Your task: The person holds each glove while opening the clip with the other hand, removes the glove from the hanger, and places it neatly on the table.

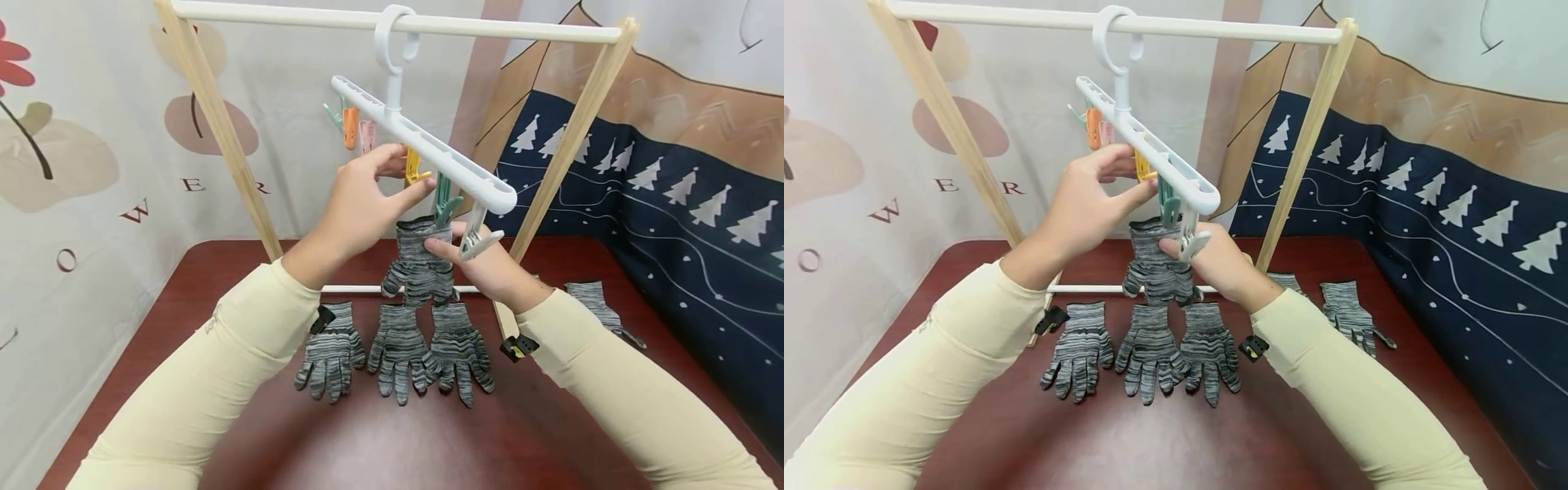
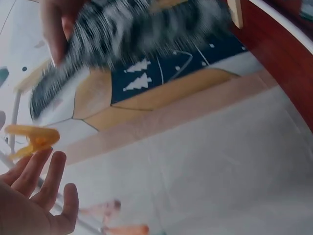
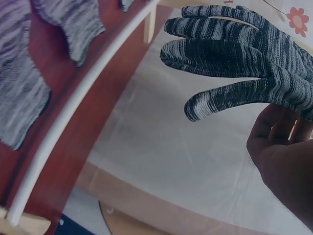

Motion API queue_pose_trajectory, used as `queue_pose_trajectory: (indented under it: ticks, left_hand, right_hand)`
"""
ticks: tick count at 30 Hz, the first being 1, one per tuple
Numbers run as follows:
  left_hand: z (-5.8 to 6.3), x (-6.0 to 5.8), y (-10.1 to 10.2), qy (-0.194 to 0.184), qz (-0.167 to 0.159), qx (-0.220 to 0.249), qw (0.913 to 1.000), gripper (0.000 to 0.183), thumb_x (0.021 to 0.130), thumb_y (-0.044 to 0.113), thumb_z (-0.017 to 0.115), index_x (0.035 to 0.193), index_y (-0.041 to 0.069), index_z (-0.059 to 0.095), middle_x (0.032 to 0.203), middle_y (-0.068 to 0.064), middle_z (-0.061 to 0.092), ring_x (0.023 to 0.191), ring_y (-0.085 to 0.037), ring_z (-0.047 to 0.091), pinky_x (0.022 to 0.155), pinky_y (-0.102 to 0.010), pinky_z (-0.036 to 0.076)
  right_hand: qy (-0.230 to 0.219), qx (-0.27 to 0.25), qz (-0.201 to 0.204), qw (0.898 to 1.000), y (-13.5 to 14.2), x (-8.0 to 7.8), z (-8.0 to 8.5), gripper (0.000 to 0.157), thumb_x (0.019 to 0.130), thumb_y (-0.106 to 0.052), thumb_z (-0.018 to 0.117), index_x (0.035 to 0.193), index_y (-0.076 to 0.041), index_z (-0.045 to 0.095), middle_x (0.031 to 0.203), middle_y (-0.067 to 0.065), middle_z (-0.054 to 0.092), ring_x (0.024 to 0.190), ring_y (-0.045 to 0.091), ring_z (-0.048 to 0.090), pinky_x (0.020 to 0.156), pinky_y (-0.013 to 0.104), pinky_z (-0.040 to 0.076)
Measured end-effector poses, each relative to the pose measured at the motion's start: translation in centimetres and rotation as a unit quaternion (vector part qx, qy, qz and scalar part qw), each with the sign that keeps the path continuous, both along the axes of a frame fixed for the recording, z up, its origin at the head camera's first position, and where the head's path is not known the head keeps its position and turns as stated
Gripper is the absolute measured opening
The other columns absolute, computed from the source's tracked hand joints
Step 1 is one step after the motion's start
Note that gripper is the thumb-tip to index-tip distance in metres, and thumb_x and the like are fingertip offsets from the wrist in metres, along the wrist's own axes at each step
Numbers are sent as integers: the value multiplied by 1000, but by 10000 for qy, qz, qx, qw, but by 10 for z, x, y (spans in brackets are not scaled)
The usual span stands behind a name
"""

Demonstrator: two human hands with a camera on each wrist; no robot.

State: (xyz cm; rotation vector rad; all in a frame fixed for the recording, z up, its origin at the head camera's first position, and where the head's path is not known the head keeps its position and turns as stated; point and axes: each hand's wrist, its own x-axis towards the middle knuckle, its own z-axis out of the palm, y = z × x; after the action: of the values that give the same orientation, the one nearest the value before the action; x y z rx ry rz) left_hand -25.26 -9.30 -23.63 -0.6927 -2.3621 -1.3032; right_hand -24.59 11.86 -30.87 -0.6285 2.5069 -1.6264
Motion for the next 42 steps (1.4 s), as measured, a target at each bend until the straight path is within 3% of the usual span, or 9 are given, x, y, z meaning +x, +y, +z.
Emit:
queue_pose_trajectory:
  ticks: [4,9,12,14,18,22,25,35,42]
  left_hand:
    - [-16,-2,-26,1202,371,-83,9920,47,89,34,76,128,11,67,122,-5,72,116,-22,63,103,-37,43]
    - [-41,-15,-70,2814,1701,608,9424,38,87,28,75,120,10,70,127,-10,64,123,-26,49,108,-37,30]
    - [-52,-22,-97,2763,2812,890,9147,51,84,34,75,130,14,62,139,-5,51,133,-18,37,115,-31,21]
    - [-59,-26,-114,2332,3319,927,9093,65,84,40,75,141,17,52,148,-3,42,140,-15,30,118,-30,17]
    - [-75,-34,-138,611,3426,612,9355,91,86,53,70,158,22,24,154,-5,36,140,-20,34,116,-38,25]
    - [-89,-43,-147,-829,2957,-125,9516,75,91,65,55,147,16,44,127,-17,61,114,-34,58,96,-49,44]
    - [-96,-47,-149,-948,2840,-492,9528,68,98,64,42,130,8,62,105,-23,70,97,-40,66,83,-53,50]
    - [-99,-49,-149,-952,2685,-570,9569,65,106,52,28,130,2,63,117,-15,73,96,-36,72,82,-51,55]
    - [-100,-48,-151,-1181,2592,-427,9576,64,106,51,27,135,2,59,124,-15,71,99,-34,73,84,-50,57]
  right_hand:
    - [-396,244,-360,9983,10,12,-4,35,99,-32,62,75,-10,52,72,0,40,74,16,41,74,35,40]
    - [-499,532,-520,9960,25,24,-7,46,99,-33,62,62,-11,45,63,-3,30,59,13,32,59,31,36]
    - [-474,477,-524,9964,34,29,-11,41,99,-30,63,64,-11,51,61,-5,37,58,11,36,59,30,38]
    - [-423,318,-454,9976,41,32,-15,33,100,-26,62,71,-9,57,66,-6,46,63,11,43,62,29,42]
    - [-572,-45,-259,9980,56,39,-25,15,101,-19,61,93,-8,68,84,-5,62,79,12,57,73,29,51]
    - [-1005,-139,-270,9945,70,46,-37,15,101,-21,59,94,-11,67,78,-6,56,75,10,54,71,29,49]
    - [-1434,-264,-281,9889,78,51,-45,14,102,-22,59,95,-11,65,80,-6,54,75,9,51,73,29,49]
    - [-2899,-891,-421,9520,117,75,-69,34,102,-17,56,76,-15,35,71,-5,41,58,7,46,65,25,43]
    - [-3306,-306,-427,9423,146,81,-91,31,101,-20,57,79,-15,37,70,-8,39,60,6,41,68,27,42]
